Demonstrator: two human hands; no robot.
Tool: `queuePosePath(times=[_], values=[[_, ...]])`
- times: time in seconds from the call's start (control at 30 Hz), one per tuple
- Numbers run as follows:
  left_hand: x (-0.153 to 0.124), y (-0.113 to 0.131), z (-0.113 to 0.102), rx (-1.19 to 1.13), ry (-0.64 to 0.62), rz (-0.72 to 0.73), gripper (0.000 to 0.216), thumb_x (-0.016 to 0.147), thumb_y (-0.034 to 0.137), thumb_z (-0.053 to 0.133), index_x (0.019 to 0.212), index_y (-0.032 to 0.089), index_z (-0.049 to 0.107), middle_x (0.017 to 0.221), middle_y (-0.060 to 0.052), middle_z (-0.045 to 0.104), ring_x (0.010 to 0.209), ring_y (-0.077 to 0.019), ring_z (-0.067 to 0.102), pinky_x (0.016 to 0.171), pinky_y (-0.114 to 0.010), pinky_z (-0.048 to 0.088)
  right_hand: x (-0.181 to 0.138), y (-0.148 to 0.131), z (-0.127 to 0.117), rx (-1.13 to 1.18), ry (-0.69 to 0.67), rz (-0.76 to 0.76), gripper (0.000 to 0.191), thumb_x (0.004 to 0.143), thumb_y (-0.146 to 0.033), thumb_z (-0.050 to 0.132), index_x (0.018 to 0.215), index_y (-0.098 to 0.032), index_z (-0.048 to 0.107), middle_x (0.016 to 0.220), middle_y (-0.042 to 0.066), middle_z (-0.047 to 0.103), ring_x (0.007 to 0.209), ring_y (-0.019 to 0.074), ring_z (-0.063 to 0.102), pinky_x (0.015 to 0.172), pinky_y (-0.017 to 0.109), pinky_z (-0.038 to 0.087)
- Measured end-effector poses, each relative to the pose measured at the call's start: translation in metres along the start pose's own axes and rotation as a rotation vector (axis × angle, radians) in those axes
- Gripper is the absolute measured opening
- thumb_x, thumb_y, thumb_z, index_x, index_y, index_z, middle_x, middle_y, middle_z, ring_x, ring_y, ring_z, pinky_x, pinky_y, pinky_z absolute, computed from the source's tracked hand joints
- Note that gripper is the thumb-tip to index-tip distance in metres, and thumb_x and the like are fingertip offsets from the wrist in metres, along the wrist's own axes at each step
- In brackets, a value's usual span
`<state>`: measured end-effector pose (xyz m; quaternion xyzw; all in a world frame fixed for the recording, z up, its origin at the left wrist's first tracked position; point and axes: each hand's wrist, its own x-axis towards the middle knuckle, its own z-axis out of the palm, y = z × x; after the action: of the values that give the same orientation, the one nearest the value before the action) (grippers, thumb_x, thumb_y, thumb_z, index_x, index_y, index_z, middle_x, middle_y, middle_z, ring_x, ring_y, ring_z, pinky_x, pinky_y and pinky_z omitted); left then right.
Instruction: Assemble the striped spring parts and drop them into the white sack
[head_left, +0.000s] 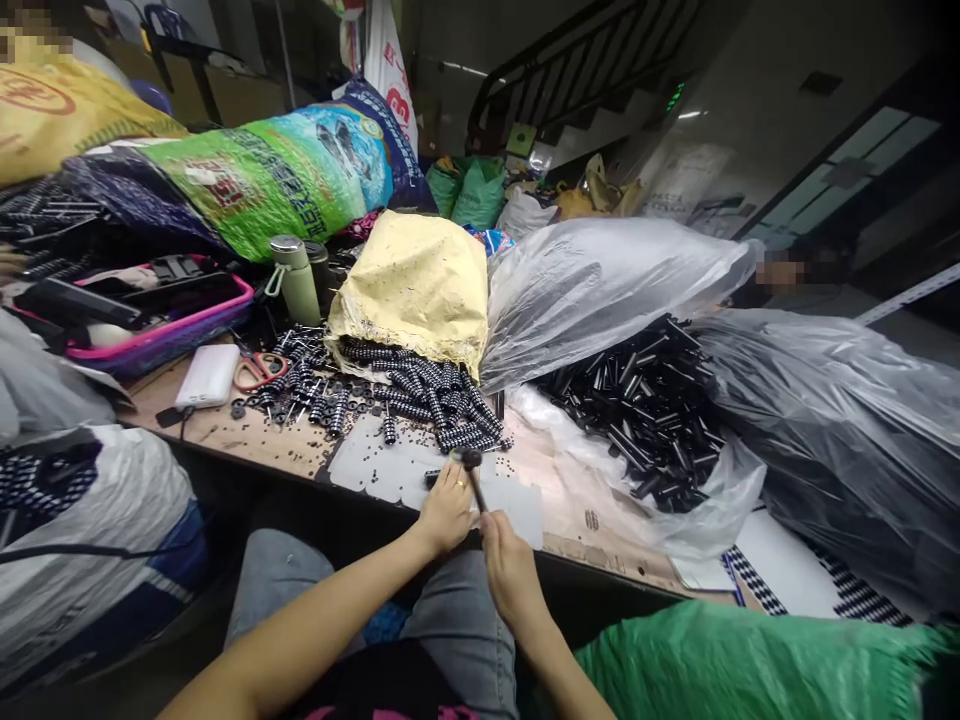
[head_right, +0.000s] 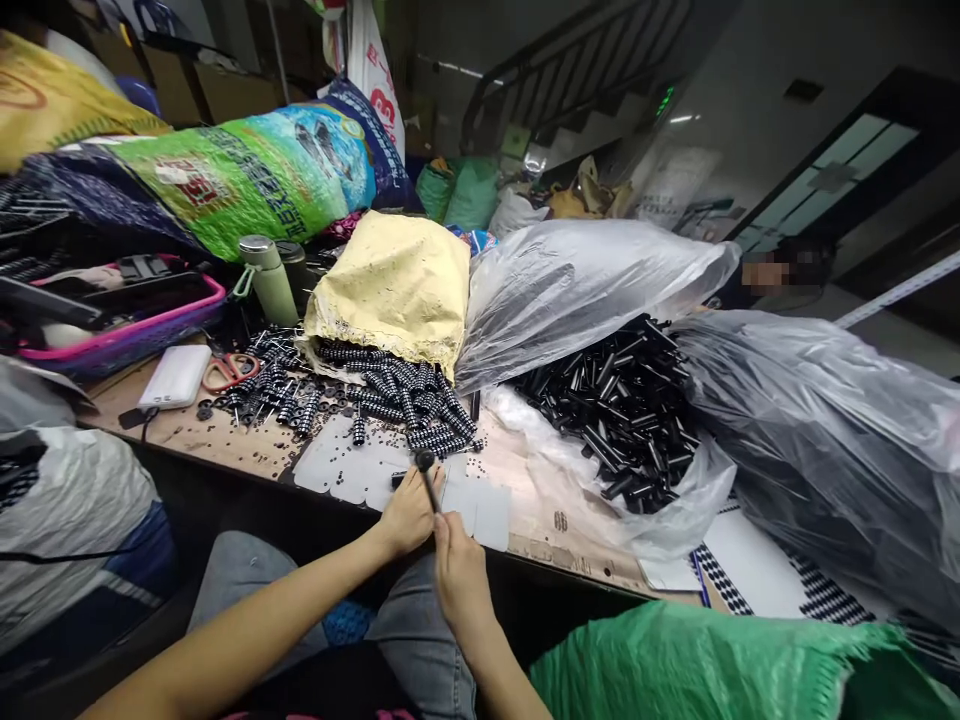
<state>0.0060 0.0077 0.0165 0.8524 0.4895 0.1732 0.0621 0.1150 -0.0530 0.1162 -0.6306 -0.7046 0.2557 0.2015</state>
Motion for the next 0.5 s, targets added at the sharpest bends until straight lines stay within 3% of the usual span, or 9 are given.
queuePosePath(times=[0.13, 0.27, 0.37, 0.5], values=[[0.003, 0.0, -0.006, -0.029, 0.018, -0.03, 0.068, 0.081, 0.045, 0.033, 0.131, 0.0, 0.023, 0.136, -0.021, 0.028, 0.129, -0.0283, 0.016, 0.104, -0.044, 0.014, 0.006, -0.013, -0.007, 0.073, 0.106, -0.028, 0.038, 0.089, -0.044, 0.016, 0.073, -0.021, 0.042, 0.055, -0.001, 0.05, 0.05, 0.014, 0.05, 0.05, 0.023, 0.036], [0.003, -0.007, -0.001, -0.074, -0.007, 0.017, 0.059, 0.083, 0.039, 0.028, 0.13, 0.003, 0.027, 0.135, -0.02, 0.032, 0.128, -0.0264, 0.022, 0.103, -0.042, 0.018, 0.013, -0.008, 0.02, -0.195, -0.048, -0.09, 0.041, 0.088, -0.042, 0.017, 0.084, -0.019, 0.05, 0.06, 0.005, 0.058, 0.052, 0.0197, 0.056, 0.049, 0.027, 0.037], [0.006, -0.008, -0.001, -0.089, 0.031, 0.017, 0.05, 0.084, 0.032, 0.03, 0.126, 0.006, 0.033, 0.132, -0.019, 0.037, 0.125, -0.0262, 0.029, 0.1, -0.041, 0.024, 0.016, -0.004, 0.028, -0.194, -0.099, -0.13, 0.042, 0.088, -0.041, 0.016, 0.089, -0.02, 0.051, 0.066, 0.007, 0.062, 0.056, 0.021, 0.059, 0.051, 0.028, 0.038], [0.02, -0.004, -0.012, -0.059, 0.102, -0.061, 0.027, 0.082, 0.015, 0.035, 0.103, 0.012, 0.052, 0.095, -0.012, 0.059, 0.094, -0.0216, 0.052, 0.077, -0.034, 0.043, 0.023, -0.001, 0.006, -0.033, 0.051, -0.05, 0.043, 0.086, -0.05, 0.016, 0.072, -0.023, 0.046, 0.056, 0.002, 0.057, 0.051, 0.0181, 0.056, 0.049, 0.026, 0.039]])
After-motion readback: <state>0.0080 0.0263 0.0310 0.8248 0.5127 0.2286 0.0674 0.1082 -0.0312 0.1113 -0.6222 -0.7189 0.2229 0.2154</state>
